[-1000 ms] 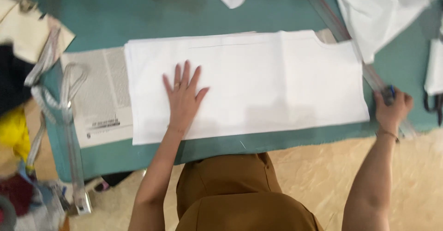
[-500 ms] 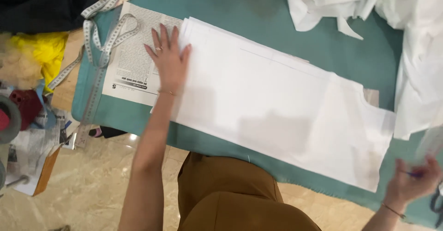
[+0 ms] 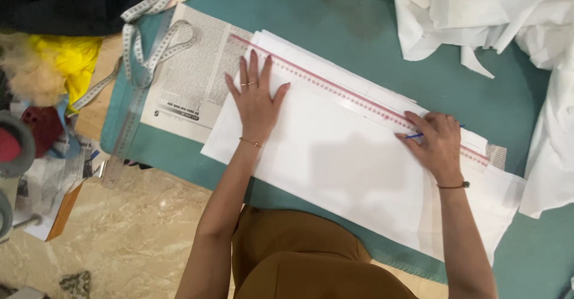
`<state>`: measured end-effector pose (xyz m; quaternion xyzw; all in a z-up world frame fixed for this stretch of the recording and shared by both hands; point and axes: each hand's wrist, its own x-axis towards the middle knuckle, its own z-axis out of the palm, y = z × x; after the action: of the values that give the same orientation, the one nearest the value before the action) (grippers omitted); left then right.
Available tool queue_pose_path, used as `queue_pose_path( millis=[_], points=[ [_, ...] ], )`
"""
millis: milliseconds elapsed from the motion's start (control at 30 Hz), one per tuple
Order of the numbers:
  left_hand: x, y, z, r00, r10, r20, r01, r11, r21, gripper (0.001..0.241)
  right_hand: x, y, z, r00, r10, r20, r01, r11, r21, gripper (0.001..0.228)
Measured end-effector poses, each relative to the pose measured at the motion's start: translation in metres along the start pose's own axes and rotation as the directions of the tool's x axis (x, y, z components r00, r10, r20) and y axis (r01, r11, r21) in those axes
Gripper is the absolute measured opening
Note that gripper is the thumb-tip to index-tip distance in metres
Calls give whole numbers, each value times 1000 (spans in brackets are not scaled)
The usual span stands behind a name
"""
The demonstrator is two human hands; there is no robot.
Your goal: The recorder uses a ruler, pen, and measuring tape to draft and mark a garment pattern on white fabric over a template.
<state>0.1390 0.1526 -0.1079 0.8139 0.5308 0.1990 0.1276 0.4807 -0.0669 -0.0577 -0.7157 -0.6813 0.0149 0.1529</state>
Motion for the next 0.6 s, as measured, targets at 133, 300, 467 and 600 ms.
queue_pose_path(
  millis=[133,300,467,600],
  points=[
    [3,-2,5,1000,-2,-4,2,999,40,69,-11,2,10,986,138,-97,-138,990,12,48],
    [4,0,2,1000,2,2,-2,999,50,67,-29,8,22,957,246,-155,-240,969,57,44],
    [11,3,-2,1000,-4,26,3,999,43,68,-30,2,16,938,300,-172,-285,953,103,44],
    [14,5,-2,999,29,45,-31,998,45,69,-48,10,16,913,361,-189,-355,932,70,44]
  ],
)
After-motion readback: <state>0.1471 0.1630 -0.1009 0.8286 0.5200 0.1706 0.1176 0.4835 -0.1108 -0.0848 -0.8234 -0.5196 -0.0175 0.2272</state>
